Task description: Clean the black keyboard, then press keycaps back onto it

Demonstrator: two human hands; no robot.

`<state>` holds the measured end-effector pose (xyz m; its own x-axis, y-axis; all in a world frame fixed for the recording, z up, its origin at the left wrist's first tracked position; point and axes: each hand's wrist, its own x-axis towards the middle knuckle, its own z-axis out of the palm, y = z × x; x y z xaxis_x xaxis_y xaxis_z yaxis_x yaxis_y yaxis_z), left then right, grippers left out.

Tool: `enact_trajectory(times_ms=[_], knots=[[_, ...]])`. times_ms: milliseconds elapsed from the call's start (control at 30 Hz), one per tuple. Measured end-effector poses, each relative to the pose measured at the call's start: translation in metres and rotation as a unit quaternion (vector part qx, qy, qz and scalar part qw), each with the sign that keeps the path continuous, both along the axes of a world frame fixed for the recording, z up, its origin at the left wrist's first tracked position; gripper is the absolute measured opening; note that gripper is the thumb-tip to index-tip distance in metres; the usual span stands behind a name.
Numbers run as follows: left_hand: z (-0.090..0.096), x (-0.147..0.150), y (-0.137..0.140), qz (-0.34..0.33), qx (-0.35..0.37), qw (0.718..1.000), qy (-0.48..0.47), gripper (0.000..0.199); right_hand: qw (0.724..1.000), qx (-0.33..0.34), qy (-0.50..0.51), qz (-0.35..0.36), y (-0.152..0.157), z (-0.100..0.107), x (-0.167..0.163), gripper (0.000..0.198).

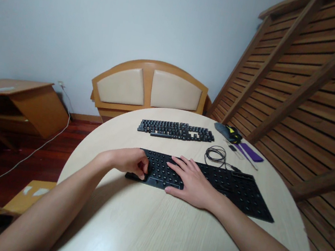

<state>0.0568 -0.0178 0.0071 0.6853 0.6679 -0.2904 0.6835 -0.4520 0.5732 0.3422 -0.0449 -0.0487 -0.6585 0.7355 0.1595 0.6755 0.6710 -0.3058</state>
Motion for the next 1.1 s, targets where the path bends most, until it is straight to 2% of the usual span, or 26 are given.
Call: enact_trajectory(times_ms=[133,300,467,533,600,667,733,900,1100], knots=[[0.000,0.003,0.001,-0.003,-0.009,1.000,0.007,0.011,1.000,0.004,0.005,0.000,0.001,-0.001,0.000,0.084],[0.000,0.006,0.000,-0.001,0.038,0.998,0.044,0.011,1.000,-0.001,-0.003,-0.004,0.000,0.000,0.000,0.084],[0.004,-0.002,0.004,0.017,-0.023,1.000,-0.010,0.029,1.000,0.000,-0.007,-0.002,-0.001,0.002,-0.001,0.085],[0.004,-0.006,0.012,0.038,0.014,0.998,-0.056,0.033,1.000,0.001,-0.011,-0.003,-0.001,0.004,-0.001,0.085],[0.002,-0.008,0.026,0.071,0.099,0.990,-0.072,0.032,1.000,0.001,-0.012,-0.003,-0.002,0.005,-0.001,0.084],[-0.005,-0.009,0.042,0.110,0.204,0.972,-0.035,0.029,1.000,0.001,-0.014,-0.003,-0.002,0.005,-0.001,0.084],[-0.015,-0.008,0.059,0.151,0.298,0.942,0.035,0.025,1.000,0.001,-0.014,-0.002,-0.002,0.004,-0.001,0.084],[-0.038,0.000,0.086,0.201,0.357,0.909,0.076,0.024,1.000,0.002,-0.007,0.000,-0.001,0.003,-0.001,0.084],[-0.046,0.008,0.103,0.229,0.380,0.888,0.122,0.035,1.000,0.000,-0.007,-0.001,-0.002,0.003,-0.001,0.084]])
